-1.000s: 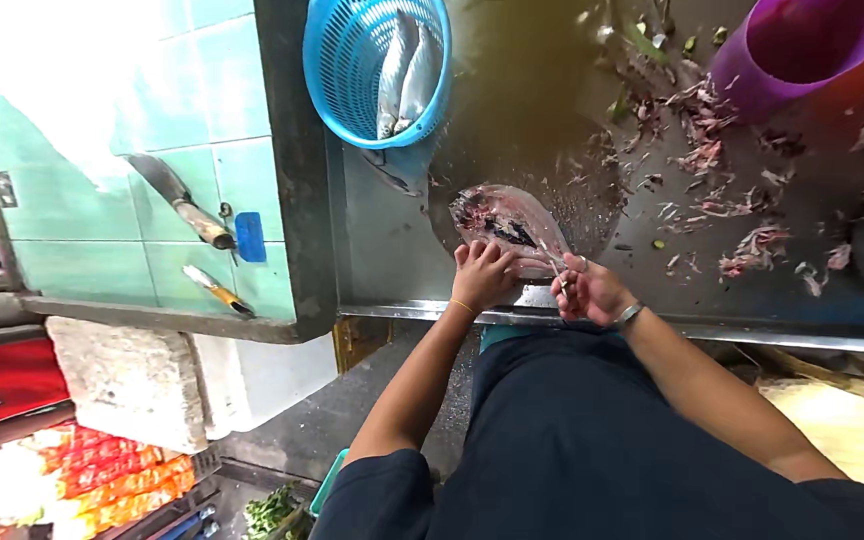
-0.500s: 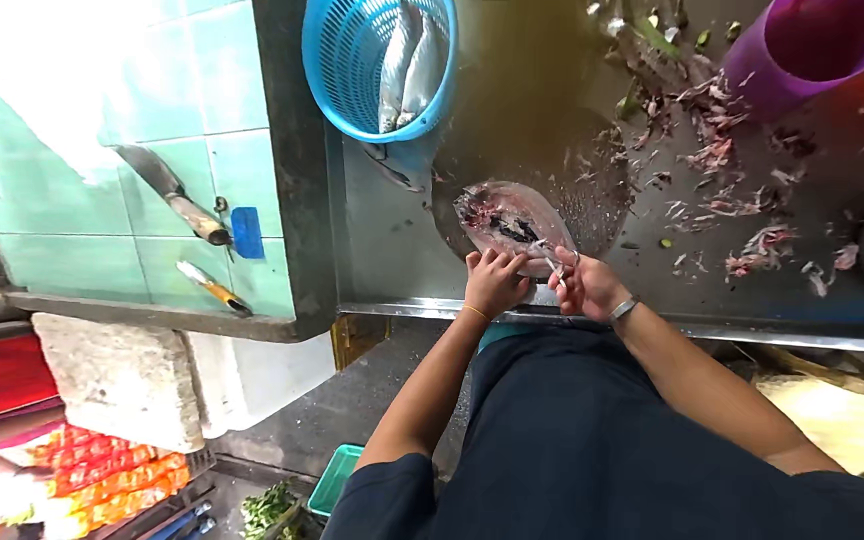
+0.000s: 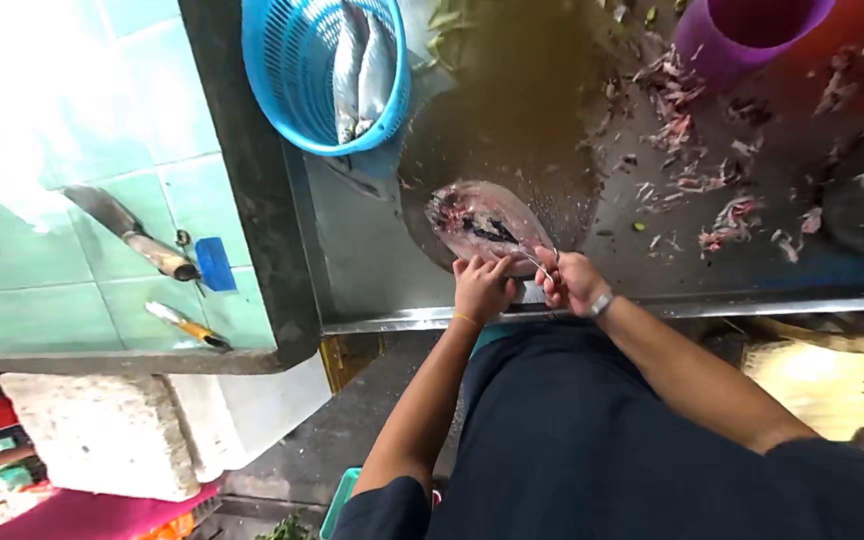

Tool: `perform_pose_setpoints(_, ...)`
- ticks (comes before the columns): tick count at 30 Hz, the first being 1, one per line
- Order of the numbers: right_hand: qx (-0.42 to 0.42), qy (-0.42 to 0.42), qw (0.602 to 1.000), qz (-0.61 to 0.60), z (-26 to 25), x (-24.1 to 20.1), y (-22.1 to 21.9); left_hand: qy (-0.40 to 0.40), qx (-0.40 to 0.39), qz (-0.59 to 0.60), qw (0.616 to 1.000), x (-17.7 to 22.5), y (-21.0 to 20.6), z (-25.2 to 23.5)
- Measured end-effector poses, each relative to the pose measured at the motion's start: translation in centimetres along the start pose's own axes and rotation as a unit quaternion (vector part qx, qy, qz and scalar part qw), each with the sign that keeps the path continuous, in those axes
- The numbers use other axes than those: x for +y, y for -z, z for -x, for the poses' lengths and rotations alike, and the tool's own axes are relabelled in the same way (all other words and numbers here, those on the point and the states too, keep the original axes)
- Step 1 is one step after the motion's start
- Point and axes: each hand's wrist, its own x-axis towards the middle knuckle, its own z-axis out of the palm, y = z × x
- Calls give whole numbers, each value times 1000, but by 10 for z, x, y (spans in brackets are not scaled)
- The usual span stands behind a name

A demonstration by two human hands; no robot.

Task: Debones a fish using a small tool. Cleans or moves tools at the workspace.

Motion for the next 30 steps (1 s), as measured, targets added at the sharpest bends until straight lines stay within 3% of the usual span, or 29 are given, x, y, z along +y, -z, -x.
perform_pose_setpoints(3, -4, 1, 1000, 8, 7, 0, -8, 2, 1, 8, 1000, 0, -2, 3)
perform_pose_setpoints(5, 28, 52, 998, -2, 9, -1, -7, 5, -5, 7, 1000, 4, -2, 1)
perform_pose_setpoints(7, 5, 74, 997, -1, 13, -13, -6, -2, 8, 5, 1000, -1, -3, -6)
perform_pose_setpoints(9, -27, 0, 1000, -2, 10, -6, -2, -10, -2, 12, 1000, 6, -5, 4)
perform_pose_setpoints(13, 5, 35, 999, -11, 7, -5, 5, -4, 8, 1, 1000, 6, -5, -5)
perform_pose_setpoints(16, -11, -34, 999, -39, 4, -4, 8, -1, -12, 14, 1000, 9, -6, 5)
perform_pose_setpoints(22, 9, 7, 999, -45, -1, 35, 13, -10, 1, 17, 1000, 10, -8, 3)
perform_pose_setpoints(24, 12, 51, 998, -31, 10, 29, 7, -8, 7, 7, 1000, 10, -8, 2)
perform_pose_setpoints(27, -9, 4, 999, -37, 12, 32, 5, -16, 2, 12, 1000, 12, -6, 4)
perform_pose_setpoints(30, 13, 58, 998, -34, 17, 22, 1, -22, 1, 6, 1000, 8, -6, -2)
